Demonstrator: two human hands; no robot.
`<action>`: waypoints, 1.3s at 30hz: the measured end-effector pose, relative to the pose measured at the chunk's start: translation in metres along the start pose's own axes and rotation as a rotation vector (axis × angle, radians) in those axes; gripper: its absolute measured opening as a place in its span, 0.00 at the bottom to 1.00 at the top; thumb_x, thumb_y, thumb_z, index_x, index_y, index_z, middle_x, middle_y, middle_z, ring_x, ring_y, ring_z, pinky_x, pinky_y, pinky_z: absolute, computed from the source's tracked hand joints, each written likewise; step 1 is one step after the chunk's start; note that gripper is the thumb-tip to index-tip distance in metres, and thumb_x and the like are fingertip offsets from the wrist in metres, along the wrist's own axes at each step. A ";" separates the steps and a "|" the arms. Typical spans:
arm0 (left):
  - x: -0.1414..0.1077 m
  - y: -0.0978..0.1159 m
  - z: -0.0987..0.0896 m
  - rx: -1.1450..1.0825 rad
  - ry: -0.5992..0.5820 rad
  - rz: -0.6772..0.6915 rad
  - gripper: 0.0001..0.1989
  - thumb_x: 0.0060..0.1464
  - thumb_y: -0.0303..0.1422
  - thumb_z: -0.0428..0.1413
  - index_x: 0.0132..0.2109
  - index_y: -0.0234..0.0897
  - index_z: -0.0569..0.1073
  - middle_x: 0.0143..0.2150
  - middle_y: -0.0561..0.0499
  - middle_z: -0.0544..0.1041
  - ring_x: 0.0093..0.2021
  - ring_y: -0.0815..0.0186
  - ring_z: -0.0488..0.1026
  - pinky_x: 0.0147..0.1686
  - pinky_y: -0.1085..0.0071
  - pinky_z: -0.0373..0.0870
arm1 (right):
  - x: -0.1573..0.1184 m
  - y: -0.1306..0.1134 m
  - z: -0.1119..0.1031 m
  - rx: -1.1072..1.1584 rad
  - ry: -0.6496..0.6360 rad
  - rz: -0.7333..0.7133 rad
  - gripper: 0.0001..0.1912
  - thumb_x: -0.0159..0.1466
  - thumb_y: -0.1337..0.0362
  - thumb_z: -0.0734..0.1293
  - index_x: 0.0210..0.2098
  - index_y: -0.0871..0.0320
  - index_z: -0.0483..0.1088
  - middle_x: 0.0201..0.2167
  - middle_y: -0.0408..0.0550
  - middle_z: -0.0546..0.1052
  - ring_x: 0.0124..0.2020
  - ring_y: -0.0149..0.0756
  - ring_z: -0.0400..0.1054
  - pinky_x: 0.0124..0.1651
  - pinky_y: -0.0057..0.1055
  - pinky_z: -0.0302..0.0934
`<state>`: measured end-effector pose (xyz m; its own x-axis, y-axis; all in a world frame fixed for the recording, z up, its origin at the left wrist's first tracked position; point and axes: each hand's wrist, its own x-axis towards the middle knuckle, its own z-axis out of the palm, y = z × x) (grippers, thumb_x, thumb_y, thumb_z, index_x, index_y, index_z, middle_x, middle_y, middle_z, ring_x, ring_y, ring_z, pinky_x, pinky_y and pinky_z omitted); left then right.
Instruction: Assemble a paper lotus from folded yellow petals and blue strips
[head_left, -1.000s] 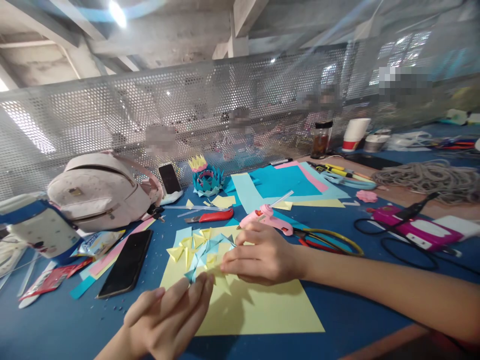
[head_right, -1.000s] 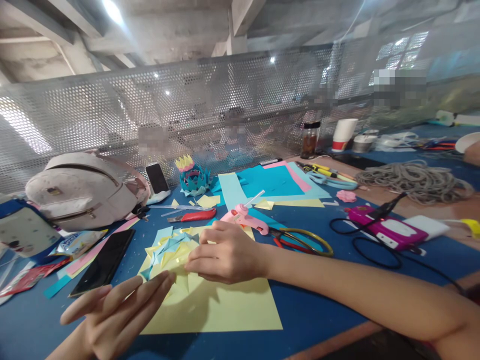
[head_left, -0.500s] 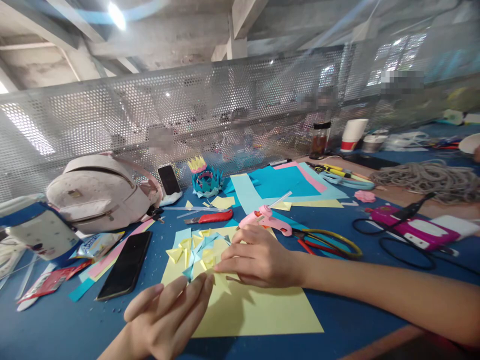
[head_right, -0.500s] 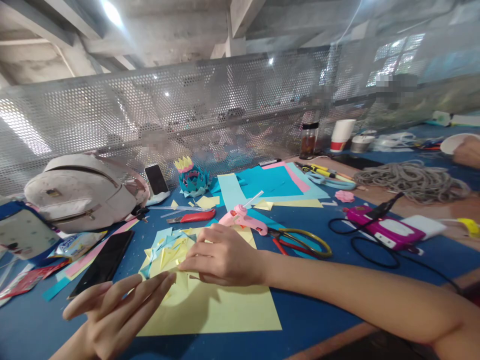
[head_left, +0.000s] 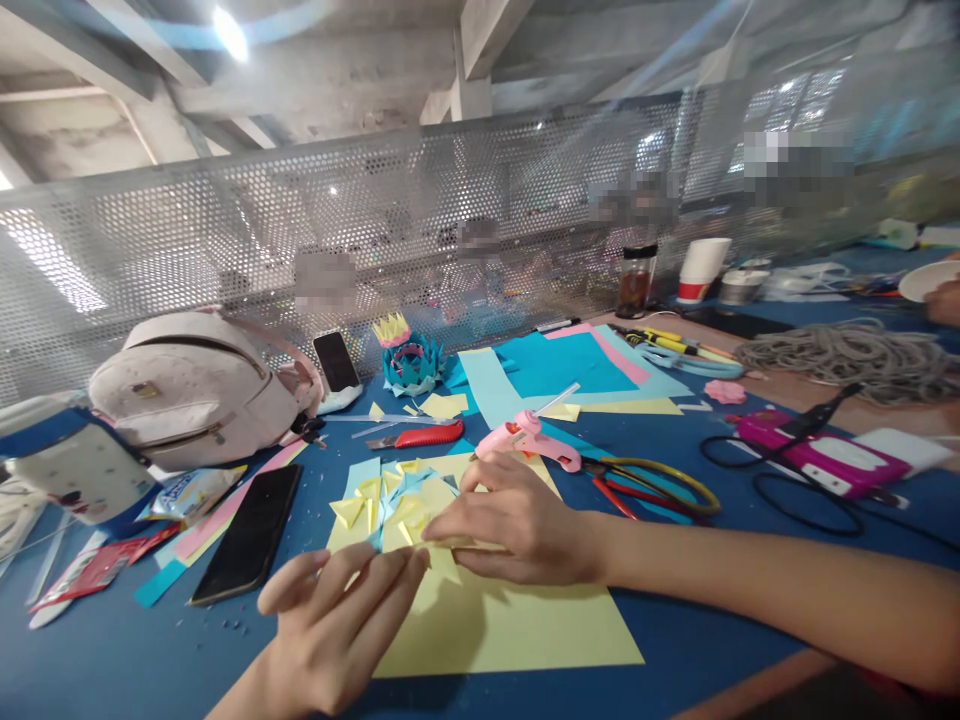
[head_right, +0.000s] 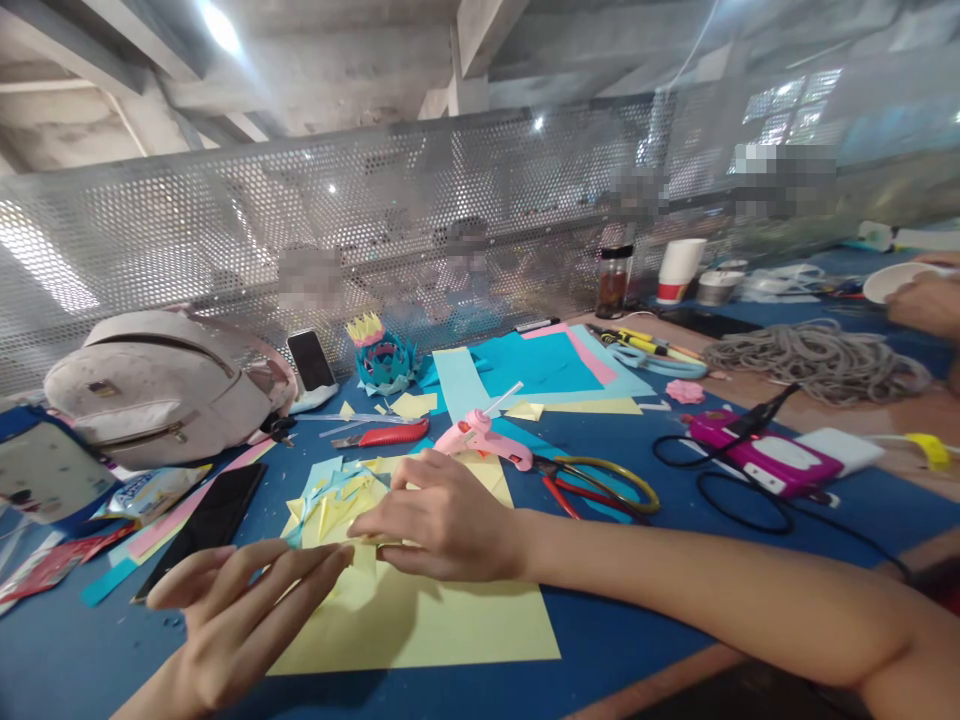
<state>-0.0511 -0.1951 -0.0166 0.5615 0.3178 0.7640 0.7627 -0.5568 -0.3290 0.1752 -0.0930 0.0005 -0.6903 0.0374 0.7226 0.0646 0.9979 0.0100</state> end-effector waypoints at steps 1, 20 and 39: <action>0.002 0.001 0.001 -0.018 0.009 -0.048 0.13 0.63 0.24 0.49 0.44 0.38 0.79 0.33 0.52 0.82 0.34 0.65 0.73 0.42 0.65 0.57 | 0.000 0.001 -0.001 -0.005 0.009 0.008 0.10 0.68 0.63 0.64 0.48 0.56 0.71 0.35 0.43 0.79 0.37 0.35 0.62 0.41 0.34 0.50; 0.016 -0.013 0.013 -0.322 -0.221 -0.491 0.04 0.57 0.29 0.59 0.38 0.45 0.74 0.38 0.59 0.82 0.35 0.63 0.72 0.47 0.59 0.51 | -0.006 0.018 -0.006 0.169 -0.099 0.226 0.08 0.65 0.62 0.69 0.44 0.57 0.73 0.36 0.47 0.76 0.39 0.37 0.62 0.41 0.32 0.55; 0.019 -0.007 0.018 -0.598 -0.353 -1.000 0.08 0.51 0.39 0.59 0.28 0.43 0.73 0.30 0.53 0.76 0.38 0.57 0.67 0.45 0.60 0.59 | 0.005 0.013 -0.005 0.632 -0.165 0.718 0.03 0.61 0.65 0.71 0.36 0.57 0.76 0.35 0.43 0.78 0.37 0.34 0.67 0.40 0.29 0.59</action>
<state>-0.0396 -0.1715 -0.0094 -0.0615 0.9486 0.3104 0.6932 -0.1831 0.6971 0.1761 -0.0798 0.0075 -0.7331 0.6080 0.3048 0.1445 0.5772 -0.8037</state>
